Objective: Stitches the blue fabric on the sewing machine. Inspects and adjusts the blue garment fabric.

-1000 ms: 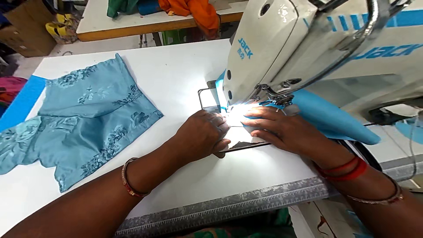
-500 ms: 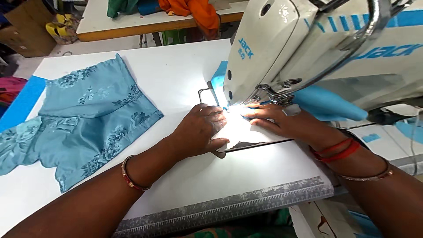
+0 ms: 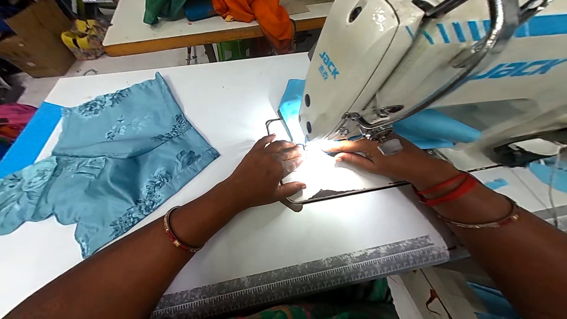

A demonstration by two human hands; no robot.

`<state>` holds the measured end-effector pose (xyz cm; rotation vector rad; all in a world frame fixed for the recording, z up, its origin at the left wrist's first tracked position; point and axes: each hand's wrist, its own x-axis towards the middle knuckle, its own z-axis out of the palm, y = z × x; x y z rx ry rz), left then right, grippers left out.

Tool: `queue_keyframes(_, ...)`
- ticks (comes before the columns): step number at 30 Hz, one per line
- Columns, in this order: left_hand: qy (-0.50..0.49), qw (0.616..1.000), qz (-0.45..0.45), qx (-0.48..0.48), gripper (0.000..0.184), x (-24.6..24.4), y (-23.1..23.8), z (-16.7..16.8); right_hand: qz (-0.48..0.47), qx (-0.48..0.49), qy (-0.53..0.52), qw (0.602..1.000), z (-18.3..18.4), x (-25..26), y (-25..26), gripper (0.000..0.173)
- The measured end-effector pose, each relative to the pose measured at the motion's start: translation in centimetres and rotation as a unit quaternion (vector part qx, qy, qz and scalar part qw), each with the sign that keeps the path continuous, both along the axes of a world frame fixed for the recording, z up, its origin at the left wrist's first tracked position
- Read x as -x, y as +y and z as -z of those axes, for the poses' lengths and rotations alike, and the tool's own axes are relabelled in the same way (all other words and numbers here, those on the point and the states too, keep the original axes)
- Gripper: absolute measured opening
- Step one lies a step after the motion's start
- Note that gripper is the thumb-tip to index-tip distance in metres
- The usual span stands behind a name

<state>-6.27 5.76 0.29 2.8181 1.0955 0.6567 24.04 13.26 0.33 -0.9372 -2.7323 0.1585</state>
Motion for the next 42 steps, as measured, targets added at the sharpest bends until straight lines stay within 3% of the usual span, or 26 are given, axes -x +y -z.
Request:
queue_keyframes(19,-0.003,1.000,0.001,0.003,0.048,0.1,0.3,-0.1,-0.012,-0.015,-0.006,1.000,-0.1,-0.1,1.1,0.049)
queue_keyframes(25,-0.058,0.998,0.016,0.023,0.040,0.9,2.0,0.4,-0.015,-0.005,-0.009,1.000,-0.2,-0.1,1.0,0.048)
queue_keyframes(29,-0.002,0.997,-0.006,0.071,0.048,0.9,2.4,0.3,-0.010,0.004,-0.020,1.000,-0.3,-0.1,1.2,0.047)
queue_keyframes(33,0.015,0.998,-0.021,0.056,0.046,0.7,1.8,-0.2,0.009,0.021,-0.028,0.999,-1.5,0.4,0.4,0.035)
queue_keyframes(35,0.017,0.999,-0.028,0.042,0.043,0.5,1.3,-0.7,0.015,-0.026,-0.028,0.999,-2.3,0.9,0.2,0.029)
queue_keyframes(37,0.021,0.999,-0.033,0.010,0.040,0.5,1.0,-0.7,0.002,-0.094,-0.025,0.995,-1.7,0.7,1.5,0.033)
queue_keyframes(42,0.034,0.996,-0.011,-0.083,0.030,0.3,0.4,-0.8,0.025,-0.078,-0.026,0.996,-1.2,1.0,2.4,0.032)
